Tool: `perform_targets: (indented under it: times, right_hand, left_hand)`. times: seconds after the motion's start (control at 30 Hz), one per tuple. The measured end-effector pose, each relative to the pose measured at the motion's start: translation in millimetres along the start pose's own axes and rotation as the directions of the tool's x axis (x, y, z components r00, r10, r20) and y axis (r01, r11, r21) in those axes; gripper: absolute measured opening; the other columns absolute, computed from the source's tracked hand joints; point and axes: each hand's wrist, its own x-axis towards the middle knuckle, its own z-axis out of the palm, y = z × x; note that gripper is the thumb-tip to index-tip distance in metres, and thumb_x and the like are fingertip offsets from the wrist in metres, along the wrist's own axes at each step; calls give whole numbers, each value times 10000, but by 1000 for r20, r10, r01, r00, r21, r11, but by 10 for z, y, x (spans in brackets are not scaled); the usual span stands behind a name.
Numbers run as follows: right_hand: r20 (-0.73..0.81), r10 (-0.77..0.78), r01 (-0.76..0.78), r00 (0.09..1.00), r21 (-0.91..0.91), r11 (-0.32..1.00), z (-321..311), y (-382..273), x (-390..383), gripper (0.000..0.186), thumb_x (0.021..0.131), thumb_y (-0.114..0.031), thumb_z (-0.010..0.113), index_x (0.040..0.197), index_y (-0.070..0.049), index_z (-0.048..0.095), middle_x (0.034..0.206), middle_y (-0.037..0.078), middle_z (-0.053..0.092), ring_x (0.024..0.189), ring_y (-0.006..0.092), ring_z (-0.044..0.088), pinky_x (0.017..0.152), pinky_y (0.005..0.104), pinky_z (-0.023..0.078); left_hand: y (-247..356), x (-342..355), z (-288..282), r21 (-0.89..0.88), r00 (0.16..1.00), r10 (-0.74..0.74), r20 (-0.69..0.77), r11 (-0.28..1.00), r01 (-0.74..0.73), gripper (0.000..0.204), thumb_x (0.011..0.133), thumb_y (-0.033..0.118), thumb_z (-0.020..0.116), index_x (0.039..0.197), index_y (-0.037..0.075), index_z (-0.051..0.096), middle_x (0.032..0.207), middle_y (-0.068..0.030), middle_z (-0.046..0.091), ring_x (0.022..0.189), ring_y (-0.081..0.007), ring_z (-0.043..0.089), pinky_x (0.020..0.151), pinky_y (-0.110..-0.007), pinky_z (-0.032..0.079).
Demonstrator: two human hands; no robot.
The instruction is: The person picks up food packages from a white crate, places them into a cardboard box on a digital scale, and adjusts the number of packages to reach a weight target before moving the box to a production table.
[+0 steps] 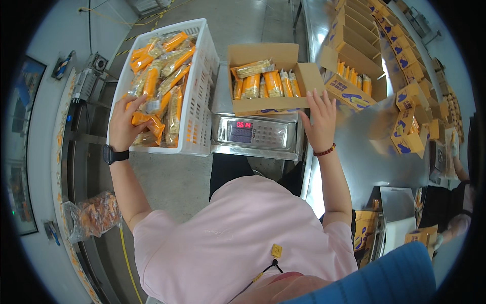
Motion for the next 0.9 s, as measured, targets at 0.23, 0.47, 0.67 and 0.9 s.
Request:
perform_targets:
  times: [0.23,0.47,0.67,0.9]
  right_hand:
    - [6,306,-306,952,75,949,-26,362,-766,508,804,-151,644,1272,-68,466,1303,137,470,1253,377,360,1028,479,286]
    - [28,405,-405,914,131,905,-17,373,-909,592,812,-123,632,1337,-49,368,1364,169,391,1294,363,309,1037,432,284]
    - [353,643,-562,680,814,147,291,0,-736,734,862,-142,581,1423,-53,116,1442,186,221,1273,301,342,1021,469,317]
    - [881,113,-302,460,274,-913,553,-283,157,414,872,-147,528,1213,12,356,1178,200,445,1125,347,478,896,518,456]
  left_hand:
    - [-1,-224,210,-35,969,246,2,969,-246,775,771,658,462,1338,132,416,1390,-125,372,1303,-374,277,1080,-522,118]
    - [-54,-591,442,301,975,215,-60,935,-188,699,821,554,454,1377,142,354,1453,-146,245,1344,-372,182,1075,-542,93]
    - [175,-306,258,74,838,331,-435,940,-333,769,820,565,474,1353,29,335,1399,-227,288,1309,-380,250,1060,-494,182]
    - [1456,931,390,-176,867,448,-216,856,-486,582,784,249,638,1271,13,425,1263,-211,454,1198,-347,411,1010,-418,322]
